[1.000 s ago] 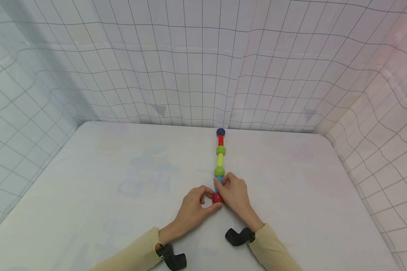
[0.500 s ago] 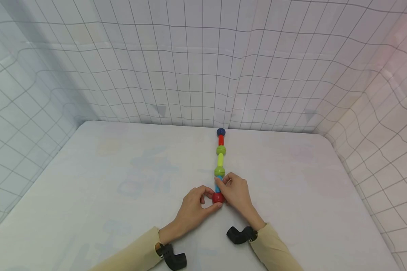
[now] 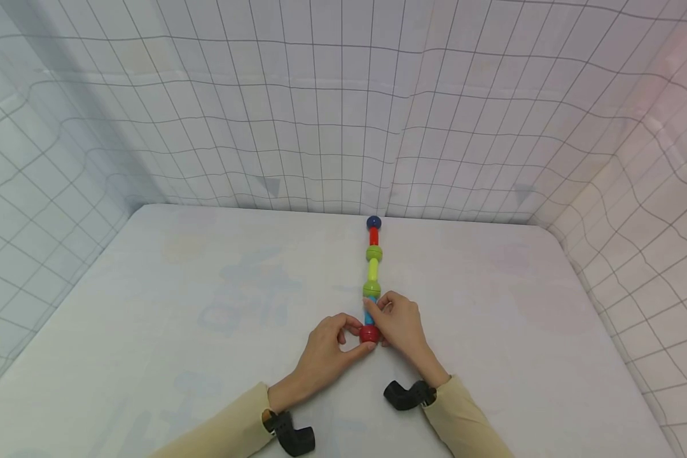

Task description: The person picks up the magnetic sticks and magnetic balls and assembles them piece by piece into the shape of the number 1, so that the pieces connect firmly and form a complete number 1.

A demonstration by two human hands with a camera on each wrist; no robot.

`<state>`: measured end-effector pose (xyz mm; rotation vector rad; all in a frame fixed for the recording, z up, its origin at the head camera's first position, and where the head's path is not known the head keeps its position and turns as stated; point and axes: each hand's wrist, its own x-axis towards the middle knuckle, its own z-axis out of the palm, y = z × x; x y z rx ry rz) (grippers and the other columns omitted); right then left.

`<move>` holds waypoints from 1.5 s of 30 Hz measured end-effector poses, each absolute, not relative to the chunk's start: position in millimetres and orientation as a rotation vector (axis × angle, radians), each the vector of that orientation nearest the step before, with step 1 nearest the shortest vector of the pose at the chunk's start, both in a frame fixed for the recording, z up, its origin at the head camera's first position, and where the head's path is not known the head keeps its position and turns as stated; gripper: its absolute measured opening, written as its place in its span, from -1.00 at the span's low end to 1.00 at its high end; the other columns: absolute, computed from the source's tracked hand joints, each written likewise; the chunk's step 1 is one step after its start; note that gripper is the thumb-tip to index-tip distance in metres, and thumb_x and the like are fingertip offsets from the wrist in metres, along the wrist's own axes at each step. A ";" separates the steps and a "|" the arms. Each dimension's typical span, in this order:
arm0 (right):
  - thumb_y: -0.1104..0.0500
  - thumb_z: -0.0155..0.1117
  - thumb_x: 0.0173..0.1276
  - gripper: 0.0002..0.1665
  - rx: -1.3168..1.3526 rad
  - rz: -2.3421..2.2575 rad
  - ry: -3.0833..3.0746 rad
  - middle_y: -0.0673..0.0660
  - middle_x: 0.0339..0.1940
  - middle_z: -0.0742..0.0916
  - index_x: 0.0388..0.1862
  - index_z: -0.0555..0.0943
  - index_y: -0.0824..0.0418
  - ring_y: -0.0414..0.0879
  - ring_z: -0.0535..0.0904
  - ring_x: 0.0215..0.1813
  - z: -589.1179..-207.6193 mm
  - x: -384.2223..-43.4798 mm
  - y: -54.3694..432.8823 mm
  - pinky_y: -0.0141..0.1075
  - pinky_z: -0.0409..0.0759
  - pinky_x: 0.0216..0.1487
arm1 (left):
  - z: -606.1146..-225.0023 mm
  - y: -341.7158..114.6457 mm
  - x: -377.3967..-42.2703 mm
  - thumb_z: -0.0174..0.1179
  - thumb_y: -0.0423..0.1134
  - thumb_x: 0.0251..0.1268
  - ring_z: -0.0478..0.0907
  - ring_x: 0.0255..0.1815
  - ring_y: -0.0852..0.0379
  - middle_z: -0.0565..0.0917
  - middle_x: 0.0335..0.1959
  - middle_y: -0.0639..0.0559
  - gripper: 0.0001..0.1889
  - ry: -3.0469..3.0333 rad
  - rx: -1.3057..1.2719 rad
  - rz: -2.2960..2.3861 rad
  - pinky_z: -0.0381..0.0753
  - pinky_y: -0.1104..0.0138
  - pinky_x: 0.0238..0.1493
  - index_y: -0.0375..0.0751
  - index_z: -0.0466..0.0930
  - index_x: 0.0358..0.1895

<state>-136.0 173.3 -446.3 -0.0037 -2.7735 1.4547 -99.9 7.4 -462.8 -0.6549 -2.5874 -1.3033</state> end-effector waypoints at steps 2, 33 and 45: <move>-0.04 0.28 0.31 -0.63 -0.009 1.450 -2.782 0.02 -0.80 0.54 -0.45 0.54 0.24 -0.12 0.45 -0.88 -446.3 -136.4 173.6 -0.33 0.37 -0.82 | -463.3 7.2 -99.9 0.38 0.01 0.10 0.31 -0.44 0.28 0.60 -0.35 0.21 -0.68 -2.585 -0.657 -1.306 0.30 0.48 -0.40 -0.06 0.54 -0.20; -0.05 0.22 0.36 -0.59 -0.059 1.536 -2.868 0.05 -0.76 0.54 -0.33 0.61 0.32 -0.12 0.48 -0.82 -444.8 -139.2 179.5 -0.34 0.43 -0.77 | -464.8 7.0 -100.5 0.38 0.02 0.09 0.30 -0.42 0.29 0.60 -0.35 0.20 -0.67 -2.583 -0.666 -1.297 0.30 0.48 -0.40 -0.06 0.56 -0.18; -0.04 0.22 0.36 -0.59 -0.057 1.515 -2.871 0.06 -0.76 0.54 -0.32 0.60 0.33 -0.12 0.48 -0.82 -443.8 -139.2 179.1 -0.36 0.42 -0.77 | -462.6 6.4 -99.8 0.38 0.01 0.09 0.30 -0.41 0.30 0.60 -0.34 0.19 -0.67 -2.603 -0.661 -1.303 0.30 0.48 -0.39 -0.06 0.55 -0.18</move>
